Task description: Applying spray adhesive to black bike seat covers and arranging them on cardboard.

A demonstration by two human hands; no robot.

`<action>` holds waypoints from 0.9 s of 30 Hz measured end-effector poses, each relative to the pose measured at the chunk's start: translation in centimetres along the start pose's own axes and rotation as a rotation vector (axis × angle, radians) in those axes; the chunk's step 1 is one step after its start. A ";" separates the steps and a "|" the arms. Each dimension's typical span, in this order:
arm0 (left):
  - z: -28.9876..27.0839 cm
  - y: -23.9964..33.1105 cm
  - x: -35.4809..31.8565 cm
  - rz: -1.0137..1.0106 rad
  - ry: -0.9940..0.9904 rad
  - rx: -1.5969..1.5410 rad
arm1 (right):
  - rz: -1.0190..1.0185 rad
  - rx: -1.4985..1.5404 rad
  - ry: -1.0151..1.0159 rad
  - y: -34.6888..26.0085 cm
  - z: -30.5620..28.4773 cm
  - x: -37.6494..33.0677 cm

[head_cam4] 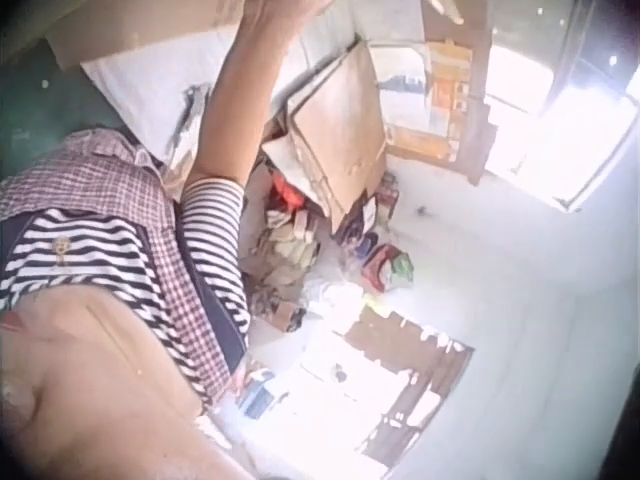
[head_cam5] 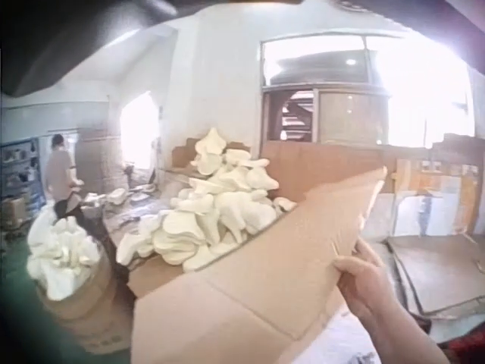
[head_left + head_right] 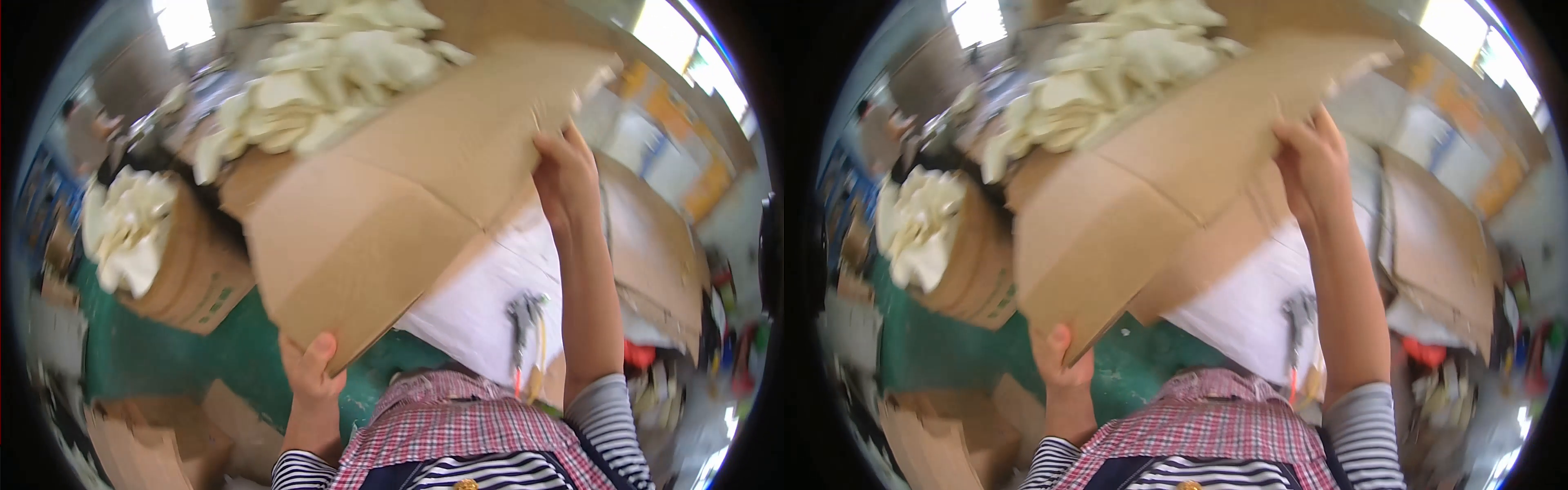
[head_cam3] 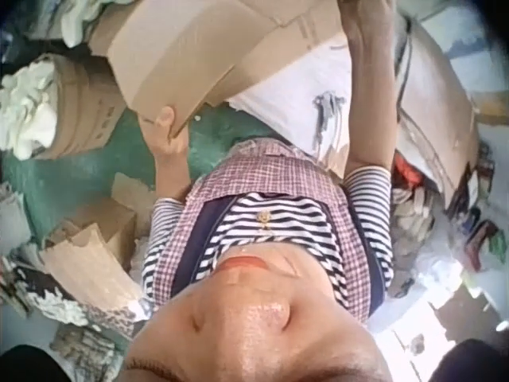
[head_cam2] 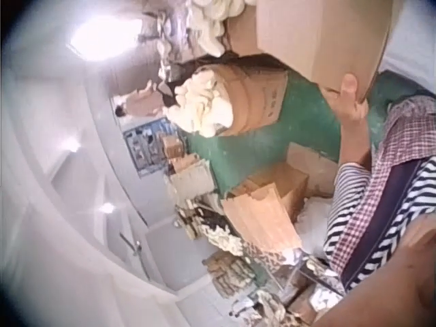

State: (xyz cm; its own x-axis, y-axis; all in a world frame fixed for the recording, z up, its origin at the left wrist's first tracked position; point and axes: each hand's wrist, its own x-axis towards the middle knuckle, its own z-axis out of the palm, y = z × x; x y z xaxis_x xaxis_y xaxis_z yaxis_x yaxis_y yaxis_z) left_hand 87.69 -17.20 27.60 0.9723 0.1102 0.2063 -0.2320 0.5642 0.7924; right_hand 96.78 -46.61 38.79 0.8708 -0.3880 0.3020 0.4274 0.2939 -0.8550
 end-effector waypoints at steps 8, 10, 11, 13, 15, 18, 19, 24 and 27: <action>12.1 -4.5 -5.0 -0.149 -0.963 0.155 | -0.355 -0.135 0.226 -13.9 -20.3 0.1; 12.6 -7.9 -4.9 -0.559 -1.151 0.114 | -0.363 -0.285 0.495 -15.9 -26.5 -1.3; 11.9 -10.8 -5.1 -0.591 -0.974 0.081 | -0.376 -0.283 0.501 -16.9 -30.2 -2.0; 9.4 -15.4 -4.9 -0.644 -0.540 0.168 | -0.240 -0.454 0.580 -17.1 -38.1 -2.5; 6.4 -19.4 -4.7 -0.709 -0.266 0.151 | -0.191 -0.408 0.603 -15.9 -47.2 -4.2; 1.5 -23.2 -5.3 -0.755 -0.004 0.119 | 0.073 -0.521 0.651 -11.0 -55.4 -8.6; 0.3 -23.7 -5.5 -0.799 0.138 0.075 | 0.189 -0.635 0.683 -8.6 -56.1 -10.4; 1.0 -30.4 -4.0 -0.895 0.444 0.223 | 0.410 -0.830 0.886 3.2 -68.3 -25.2; 1.4 -32.8 -3.2 -0.919 0.494 0.221 | 0.568 -0.653 1.067 5.7 -68.2 -31.5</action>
State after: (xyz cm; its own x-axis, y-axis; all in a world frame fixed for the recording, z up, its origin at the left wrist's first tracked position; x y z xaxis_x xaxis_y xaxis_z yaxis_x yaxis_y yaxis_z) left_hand 92.17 -37.21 1.78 0.6692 0.0650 -0.7402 0.6449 0.4441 0.6220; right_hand 55.17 -92.33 -4.34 0.1512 -0.9179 -0.3669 -0.3708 0.2914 -0.8818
